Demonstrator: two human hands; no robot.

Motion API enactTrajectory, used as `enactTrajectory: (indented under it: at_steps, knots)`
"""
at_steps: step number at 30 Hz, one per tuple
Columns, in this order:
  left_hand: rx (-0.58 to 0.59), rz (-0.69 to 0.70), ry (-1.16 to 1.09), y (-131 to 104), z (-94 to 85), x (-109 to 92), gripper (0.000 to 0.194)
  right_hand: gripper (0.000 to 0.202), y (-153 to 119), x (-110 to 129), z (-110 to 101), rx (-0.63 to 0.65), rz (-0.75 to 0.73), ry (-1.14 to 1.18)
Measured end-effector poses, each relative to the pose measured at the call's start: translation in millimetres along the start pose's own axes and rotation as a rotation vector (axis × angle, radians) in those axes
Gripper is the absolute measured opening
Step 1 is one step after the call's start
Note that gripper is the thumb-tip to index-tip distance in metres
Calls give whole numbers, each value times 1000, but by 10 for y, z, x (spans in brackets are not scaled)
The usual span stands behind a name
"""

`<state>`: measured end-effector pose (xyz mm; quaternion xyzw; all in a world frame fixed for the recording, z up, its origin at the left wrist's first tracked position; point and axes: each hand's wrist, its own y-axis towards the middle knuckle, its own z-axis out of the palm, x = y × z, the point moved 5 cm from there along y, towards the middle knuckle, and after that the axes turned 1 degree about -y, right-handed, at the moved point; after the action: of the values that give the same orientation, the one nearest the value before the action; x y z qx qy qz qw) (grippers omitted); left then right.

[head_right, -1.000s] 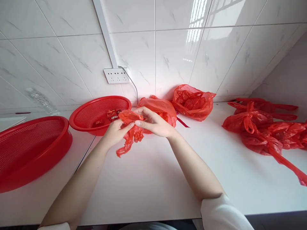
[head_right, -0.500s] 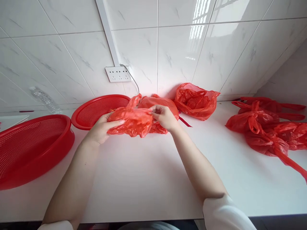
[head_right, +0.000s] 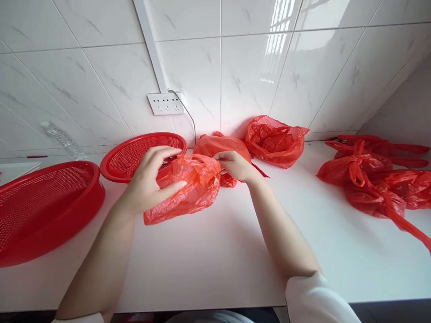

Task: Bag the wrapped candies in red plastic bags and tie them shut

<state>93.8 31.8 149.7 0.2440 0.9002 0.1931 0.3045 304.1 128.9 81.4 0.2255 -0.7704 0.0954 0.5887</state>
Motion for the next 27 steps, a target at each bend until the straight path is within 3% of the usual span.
enactTrajectory:
  at_steps: [3,6,8,10,12,15,20,24,27]
  knots:
    - [143,-34,-30,-22,145,-37,46,18,6,49,85,73,-109,16]
    - [224,-228,-126,-27,262,165,38,20,-22,128,131,117,-202,21]
    - [207,-325,-164,-11,311,301,25,19,-81,246,130,52,-310,46]
    - [171,-347,-194,18,338,370,25,19,-185,408,176,27,-452,73]
    - [150,-325,-249,43,353,387,26,20,-295,546,320,118,-542,20]
    - [136,-290,-328,63,352,406,24,22,-370,609,571,237,-565,-189]
    - [71,-284,-422,94,332,465,26,28,-206,392,754,205,-472,-217]
    - [138,-247,-404,102,330,465,28,23,-88,64,847,311,-327,-329]
    - [186,-327,-226,58,194,590,30,13,-24,-209,730,169,-238,-485]
